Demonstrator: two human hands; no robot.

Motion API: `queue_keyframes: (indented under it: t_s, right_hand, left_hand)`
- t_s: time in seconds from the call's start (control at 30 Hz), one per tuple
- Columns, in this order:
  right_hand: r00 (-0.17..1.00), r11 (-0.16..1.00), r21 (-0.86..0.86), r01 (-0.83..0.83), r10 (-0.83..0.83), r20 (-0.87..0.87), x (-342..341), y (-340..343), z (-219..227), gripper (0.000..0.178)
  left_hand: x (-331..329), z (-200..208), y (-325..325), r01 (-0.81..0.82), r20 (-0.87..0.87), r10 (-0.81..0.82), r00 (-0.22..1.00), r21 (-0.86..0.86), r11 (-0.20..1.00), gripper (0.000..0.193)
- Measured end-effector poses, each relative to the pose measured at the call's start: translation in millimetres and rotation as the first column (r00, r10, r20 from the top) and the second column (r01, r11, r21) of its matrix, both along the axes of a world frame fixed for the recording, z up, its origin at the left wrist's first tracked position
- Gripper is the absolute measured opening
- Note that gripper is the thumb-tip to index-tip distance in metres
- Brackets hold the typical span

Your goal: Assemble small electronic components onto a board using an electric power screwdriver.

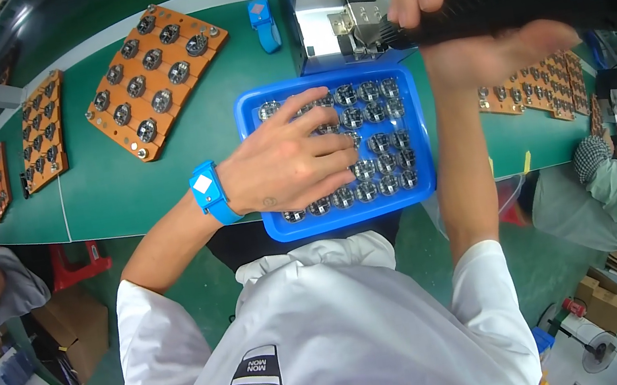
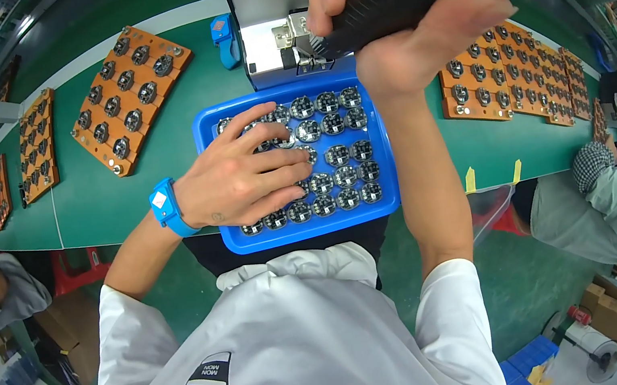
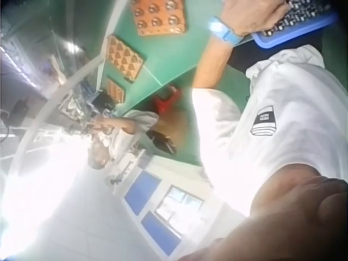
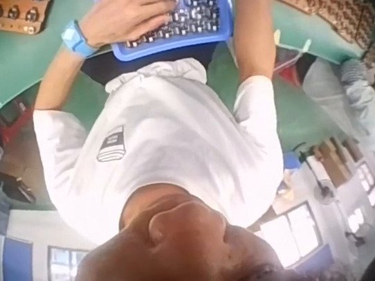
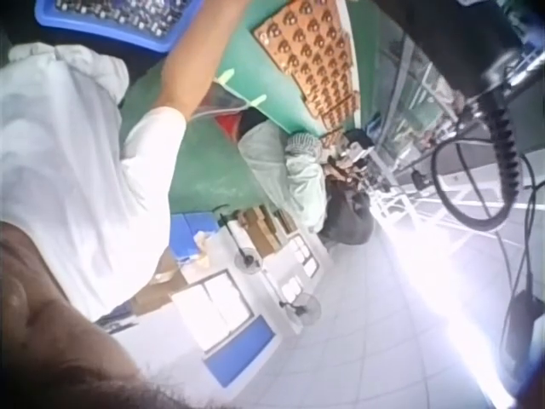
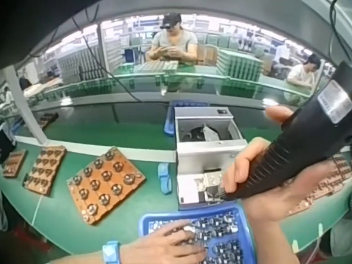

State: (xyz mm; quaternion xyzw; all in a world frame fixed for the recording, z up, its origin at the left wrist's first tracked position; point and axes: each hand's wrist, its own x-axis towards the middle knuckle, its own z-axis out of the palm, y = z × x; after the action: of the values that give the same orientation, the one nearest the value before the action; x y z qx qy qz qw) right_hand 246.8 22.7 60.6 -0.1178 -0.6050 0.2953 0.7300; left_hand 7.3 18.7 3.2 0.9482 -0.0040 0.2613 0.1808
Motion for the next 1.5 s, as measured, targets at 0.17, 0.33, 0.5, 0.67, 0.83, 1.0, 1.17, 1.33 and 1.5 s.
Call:
queue_keyframes:
  t_s: [0.17, 0.33, 0.5, 0.67, 0.83, 1.0, 1.17, 1.33, 1.5]
  right_hand:
    - [0.419, 0.561, 0.593, -0.578, 0.827, -0.375, -48.4, 41.7, -0.9, 0.109]
    - [0.917, 0.849, -0.358, 0.389, -0.318, 0.241, -28.4, -20.7, 18.9, 0.109]
    - [0.987, 0.964, -0.217, -0.157, 0.144, -0.077, -13.1, -37.7, -4.1, 0.127]
    - [0.977, 0.98, -0.187, -0.073, 0.032, -0.212, -15.0, -79.9, -14.4, 0.114]
    - [0.965, 0.937, -0.349, -0.014, -0.08, -0.252, -16.8, -93.2, -30.0, 0.123]
    - [0.966, 0.916, -0.4, 0.02, -0.121, -0.229, -16.7, -91.2, -37.6, 0.123]
    - [0.972, 0.909, -0.416, 0.037, -0.13, -0.197, -17.3, -90.7, -39.3, 0.123]
    - [0.986, 0.915, -0.404, 0.008, -0.074, -0.149, -13.3, -93.0, -54.0, 0.105]
    - [0.985, 0.913, -0.406, -0.028, -0.044, -0.165, -21.5, -96.6, -51.6, 0.1]
  left_hand:
    - [-0.1, -0.6, 0.0, 0.007, 0.015, -0.007, 1.0, -0.015, 1.0, 0.021]
    - [-1.4, 3.9, 1.6, 0.034, 0.009, -0.033, 0.999, -0.033, 0.999, 0.021]
    - [5.1, 6.4, 1.0, 0.061, -0.005, -0.061, 0.998, -0.015, 0.998, 0.024]
    - [12.3, 7.6, -4.0, 0.087, -0.054, -0.086, 0.995, 0.015, 0.996, 0.029]
    - [25.3, 7.5, -6.8, 0.119, -0.093, -0.113, 0.989, 0.062, 0.991, 0.034]
    - [27.6, 5.3, -9.4, 0.12, -0.152, -0.109, 0.982, 0.065, 0.991, 0.038]
    - [26.8, 4.9, -10.3, 0.109, -0.164, -0.101, 0.981, 0.044, 0.993, 0.039]
    - [28.6, 4.4, -8.8, 0.116, -0.177, -0.114, 0.978, 0.0, 0.993, 0.04]
    - [28.6, 4.5, -8.2, 0.119, -0.167, -0.123, 0.978, -0.033, 0.992, 0.039]
